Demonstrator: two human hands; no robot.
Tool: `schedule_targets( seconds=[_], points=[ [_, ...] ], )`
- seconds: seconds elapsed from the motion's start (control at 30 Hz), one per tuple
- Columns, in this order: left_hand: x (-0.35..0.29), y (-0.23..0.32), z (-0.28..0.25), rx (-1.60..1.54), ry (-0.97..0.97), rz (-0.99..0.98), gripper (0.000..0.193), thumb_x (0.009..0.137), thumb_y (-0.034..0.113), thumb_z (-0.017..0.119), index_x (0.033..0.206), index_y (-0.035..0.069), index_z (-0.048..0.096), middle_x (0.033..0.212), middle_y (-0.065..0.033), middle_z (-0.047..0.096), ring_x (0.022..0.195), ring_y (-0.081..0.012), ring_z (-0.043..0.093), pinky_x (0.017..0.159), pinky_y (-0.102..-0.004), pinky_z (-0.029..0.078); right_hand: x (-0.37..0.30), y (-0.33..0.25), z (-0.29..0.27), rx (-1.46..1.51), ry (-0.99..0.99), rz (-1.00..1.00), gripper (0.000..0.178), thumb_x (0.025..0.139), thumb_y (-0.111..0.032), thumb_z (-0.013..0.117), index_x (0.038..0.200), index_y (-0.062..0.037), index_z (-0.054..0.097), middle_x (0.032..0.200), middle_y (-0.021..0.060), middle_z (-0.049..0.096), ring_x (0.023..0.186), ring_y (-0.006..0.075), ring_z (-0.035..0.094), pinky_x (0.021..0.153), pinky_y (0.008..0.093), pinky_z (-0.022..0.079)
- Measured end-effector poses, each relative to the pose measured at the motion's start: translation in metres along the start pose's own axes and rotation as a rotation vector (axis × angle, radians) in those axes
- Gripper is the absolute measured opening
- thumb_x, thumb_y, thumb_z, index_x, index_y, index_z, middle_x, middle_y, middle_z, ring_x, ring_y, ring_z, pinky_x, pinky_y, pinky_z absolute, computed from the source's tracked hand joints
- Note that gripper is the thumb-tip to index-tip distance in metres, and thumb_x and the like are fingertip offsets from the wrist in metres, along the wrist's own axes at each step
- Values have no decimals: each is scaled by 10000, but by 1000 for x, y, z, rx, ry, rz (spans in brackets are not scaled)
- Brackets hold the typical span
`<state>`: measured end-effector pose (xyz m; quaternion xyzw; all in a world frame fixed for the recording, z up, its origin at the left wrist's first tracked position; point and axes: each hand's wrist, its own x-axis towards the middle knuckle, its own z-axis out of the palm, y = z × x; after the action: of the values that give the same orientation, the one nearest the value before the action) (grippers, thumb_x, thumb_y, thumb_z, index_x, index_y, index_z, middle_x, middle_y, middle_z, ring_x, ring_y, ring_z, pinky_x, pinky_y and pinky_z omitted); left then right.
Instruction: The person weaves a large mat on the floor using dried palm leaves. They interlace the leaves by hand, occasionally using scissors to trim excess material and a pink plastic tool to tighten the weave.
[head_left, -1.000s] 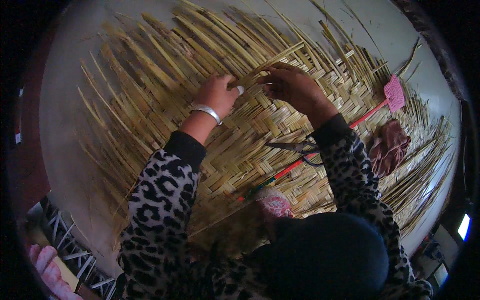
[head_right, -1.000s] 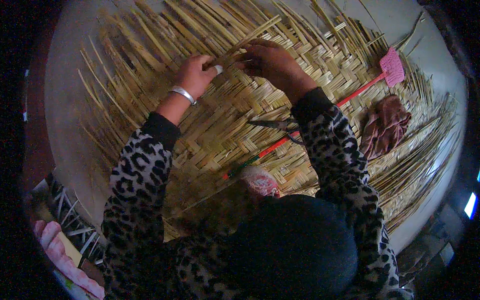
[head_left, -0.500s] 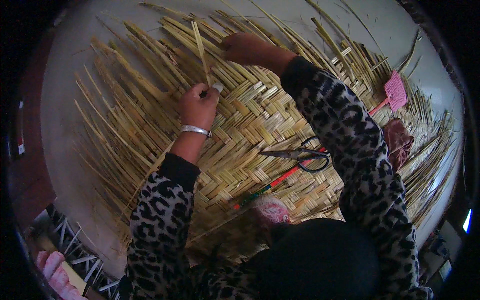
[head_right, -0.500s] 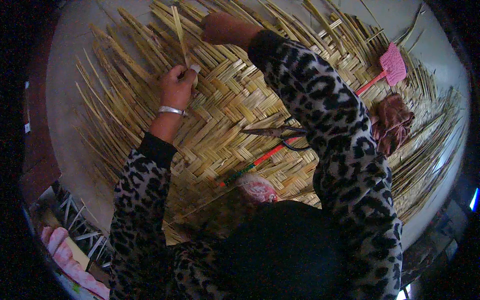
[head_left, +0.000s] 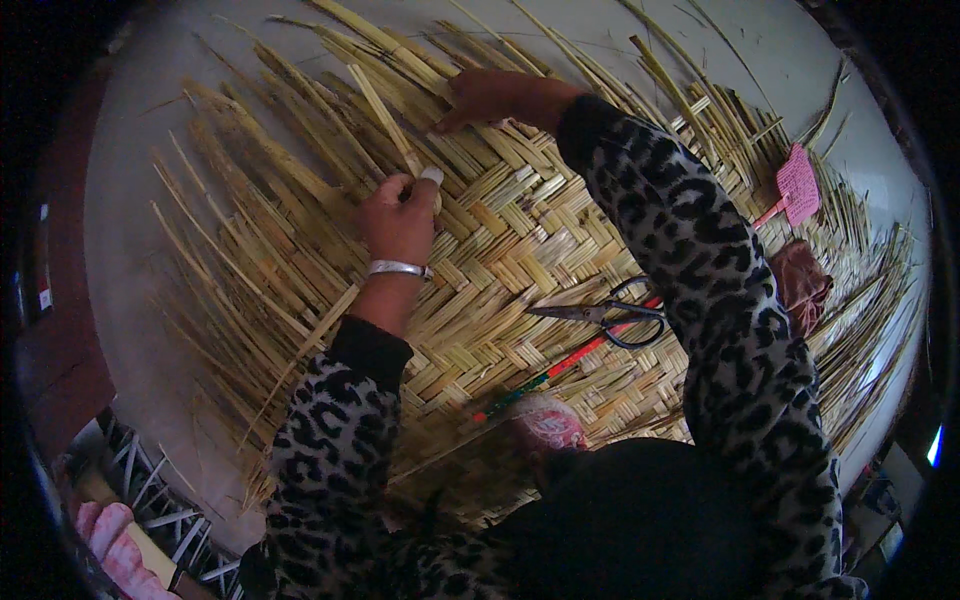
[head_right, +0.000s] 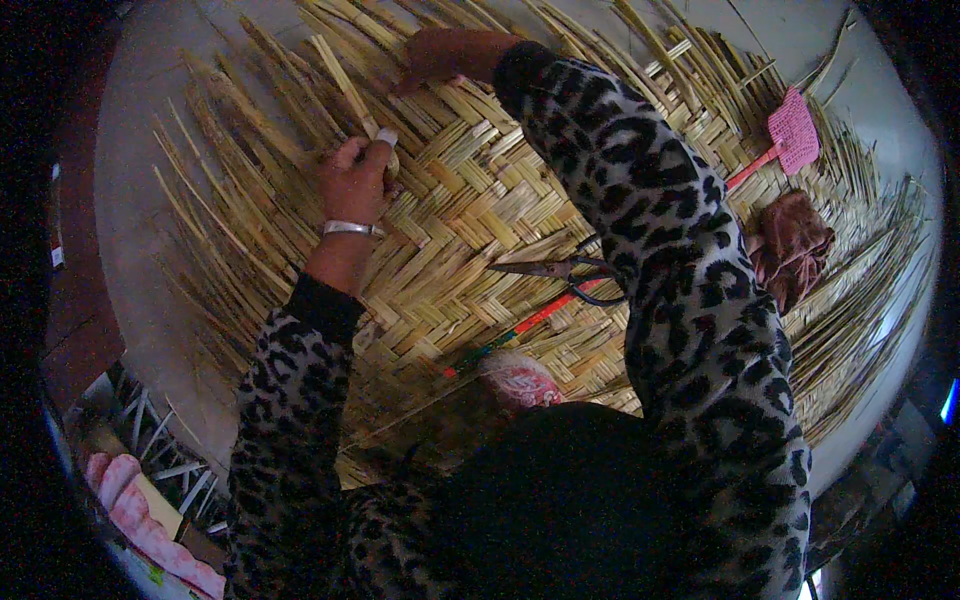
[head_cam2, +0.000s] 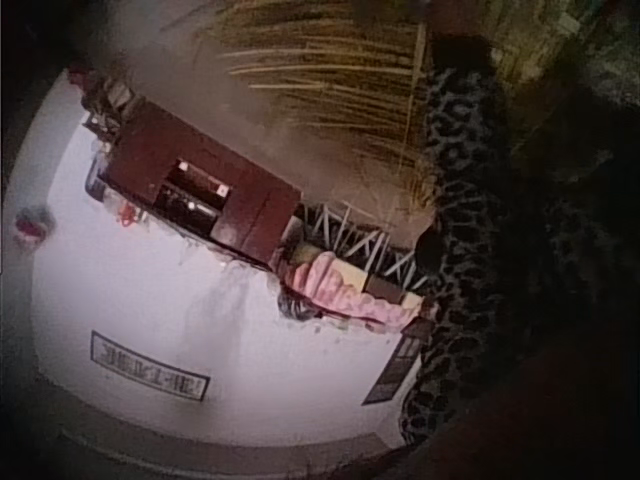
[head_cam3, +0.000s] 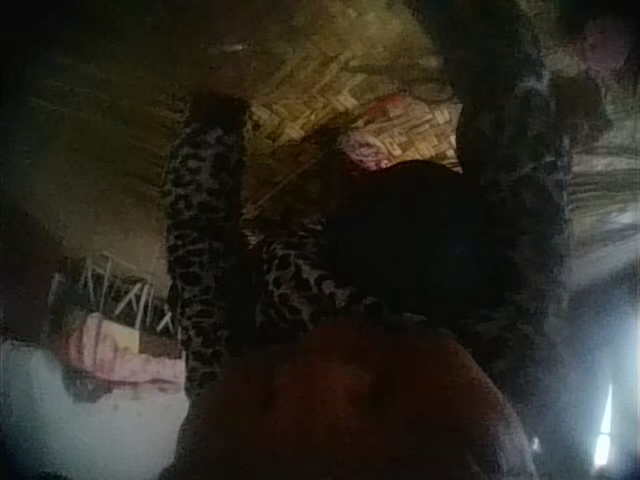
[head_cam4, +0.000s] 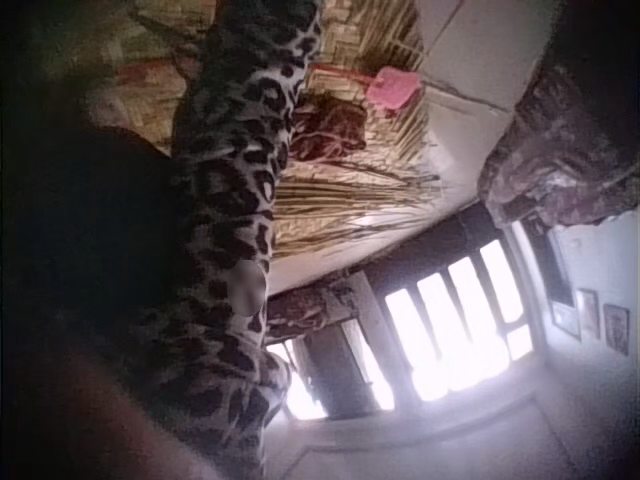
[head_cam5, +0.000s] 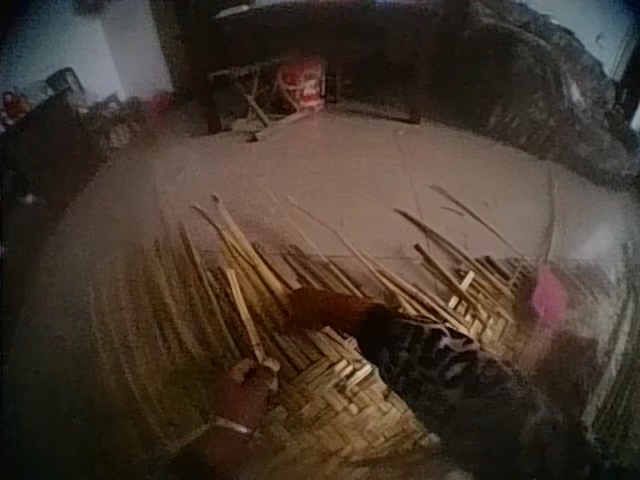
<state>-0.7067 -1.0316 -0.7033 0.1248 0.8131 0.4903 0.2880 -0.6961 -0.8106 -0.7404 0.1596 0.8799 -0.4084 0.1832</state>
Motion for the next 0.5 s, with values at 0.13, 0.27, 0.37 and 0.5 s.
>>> schedule_targets(
  seconds=[0.13,0.27,0.37,0.5],
  points=[
    [1,-3,6,32,68,44,241,823,208,702,854,-26,657,651,-16,595,495,-80,504,463,-280,419,-24,3,-4,-1,174,-91,573,758,-477,733,1020,20,622,859,130,638,759,217,580,693,376,468],
    [6,-13,12,236,46,227,269,834,261,678,891,-2,675,715,-89,652,563,-181,582,547,-319,467,-47,3,2,233,253,-191,474,803,-408,717,1001,15,634,902,110,637,826,167,550,749,332,448],
    [19,-20,11,426,-35,355,312,840,307,655,935,10,682,775,-149,671,660,-264,626,627,-350,492,-54,5,6,489,235,-209,408,815,-354,715,1006,3,659,928,112,652,862,174,585,769,335,469],
    [36,-23,9,362,-240,184,320,838,306,653,967,15,682,800,-166,676,712,-293,641,668,-364,501,-60,19,9,788,324,-163,351,845,-274,687,1060,0,643,952,46,650,814,107,580,715,282,479]
  ],
)
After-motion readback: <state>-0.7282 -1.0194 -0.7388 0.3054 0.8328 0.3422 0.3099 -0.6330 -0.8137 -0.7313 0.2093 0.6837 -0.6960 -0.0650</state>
